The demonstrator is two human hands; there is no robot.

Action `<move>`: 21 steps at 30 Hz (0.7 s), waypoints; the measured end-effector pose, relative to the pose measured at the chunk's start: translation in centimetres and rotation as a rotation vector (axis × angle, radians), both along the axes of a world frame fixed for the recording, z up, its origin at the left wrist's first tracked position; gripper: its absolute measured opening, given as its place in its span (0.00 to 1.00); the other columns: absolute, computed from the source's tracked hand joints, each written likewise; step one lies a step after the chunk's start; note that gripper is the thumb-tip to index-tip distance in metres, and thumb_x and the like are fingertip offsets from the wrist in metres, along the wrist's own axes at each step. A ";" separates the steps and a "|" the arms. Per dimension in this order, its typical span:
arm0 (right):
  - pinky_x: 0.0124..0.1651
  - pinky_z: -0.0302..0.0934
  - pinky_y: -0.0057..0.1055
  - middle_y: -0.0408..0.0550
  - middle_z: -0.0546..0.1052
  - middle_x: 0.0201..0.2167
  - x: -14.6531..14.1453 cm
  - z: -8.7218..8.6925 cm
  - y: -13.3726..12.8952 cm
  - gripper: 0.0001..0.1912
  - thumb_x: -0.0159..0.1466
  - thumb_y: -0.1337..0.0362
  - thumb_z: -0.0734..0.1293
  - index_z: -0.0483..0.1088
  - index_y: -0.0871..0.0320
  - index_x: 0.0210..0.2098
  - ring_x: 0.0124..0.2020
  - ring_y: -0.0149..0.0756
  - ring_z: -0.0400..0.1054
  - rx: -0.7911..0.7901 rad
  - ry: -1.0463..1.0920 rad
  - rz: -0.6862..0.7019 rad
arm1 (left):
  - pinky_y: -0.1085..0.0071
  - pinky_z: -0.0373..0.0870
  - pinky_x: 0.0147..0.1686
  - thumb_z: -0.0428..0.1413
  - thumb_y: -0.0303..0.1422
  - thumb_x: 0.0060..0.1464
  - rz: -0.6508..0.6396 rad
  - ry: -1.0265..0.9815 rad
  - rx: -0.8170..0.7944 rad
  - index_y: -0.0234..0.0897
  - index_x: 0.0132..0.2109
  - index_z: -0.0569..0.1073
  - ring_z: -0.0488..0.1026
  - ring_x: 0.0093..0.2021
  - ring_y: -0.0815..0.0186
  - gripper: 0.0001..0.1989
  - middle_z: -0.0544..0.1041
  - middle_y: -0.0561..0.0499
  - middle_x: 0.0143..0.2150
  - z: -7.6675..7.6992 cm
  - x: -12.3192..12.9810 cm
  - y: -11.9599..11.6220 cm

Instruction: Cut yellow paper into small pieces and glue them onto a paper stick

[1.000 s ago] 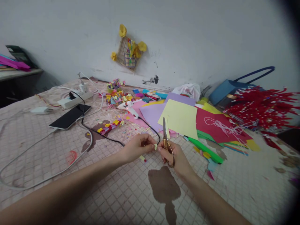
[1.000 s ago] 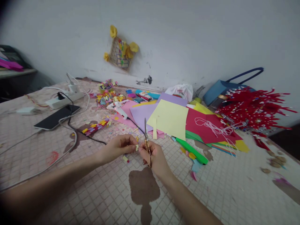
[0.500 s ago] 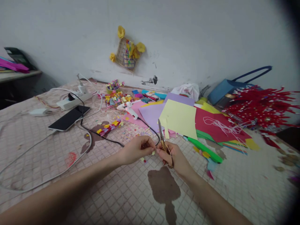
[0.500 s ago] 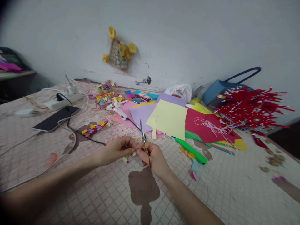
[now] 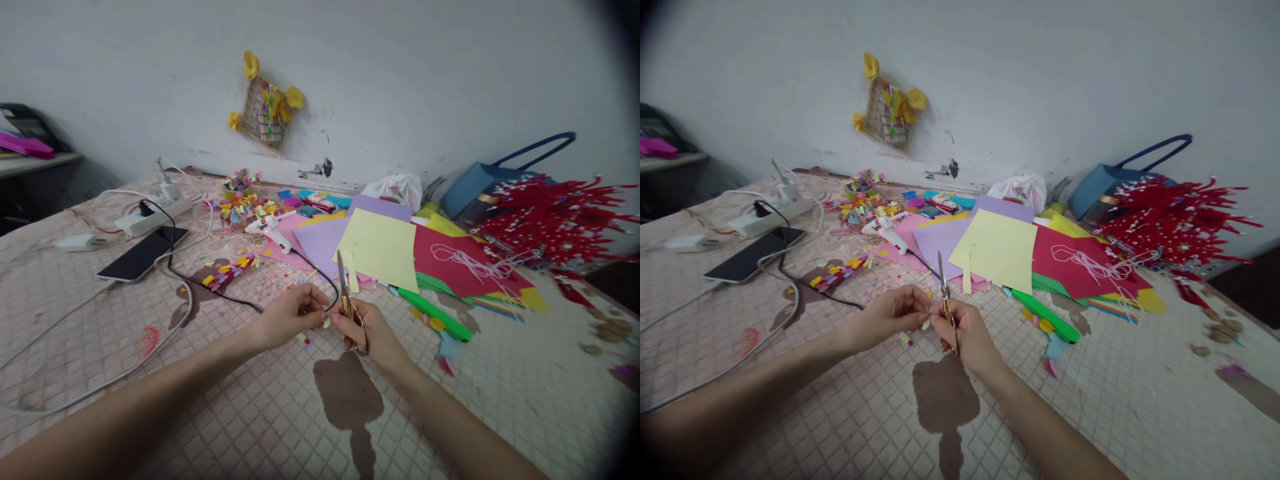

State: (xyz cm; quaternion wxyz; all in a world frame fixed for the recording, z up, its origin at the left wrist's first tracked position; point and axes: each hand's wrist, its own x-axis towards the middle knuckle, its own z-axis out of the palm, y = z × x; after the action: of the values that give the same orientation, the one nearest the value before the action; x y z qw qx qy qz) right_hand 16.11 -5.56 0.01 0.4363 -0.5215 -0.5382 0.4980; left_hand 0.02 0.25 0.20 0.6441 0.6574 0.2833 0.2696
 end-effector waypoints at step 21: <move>0.20 0.49 0.23 0.36 0.58 0.12 -0.5 0.3 -0.7 0.21 0.61 0.48 0.57 0.64 0.59 0.23 0.15 0.25 0.52 -0.026 0.090 -0.035 | 0.72 0.67 0.34 0.59 0.38 0.46 0.068 -0.120 -0.241 0.31 0.31 0.67 0.73 0.31 0.70 0.14 0.76 0.47 0.33 0.8 -0.7 1.1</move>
State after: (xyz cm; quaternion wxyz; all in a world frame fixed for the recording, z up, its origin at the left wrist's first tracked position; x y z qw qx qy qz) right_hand 15.65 -6.25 0.29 0.4619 -0.5137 -0.5021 0.5201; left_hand -0.69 1.33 1.01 0.7246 0.5481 0.2967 0.2941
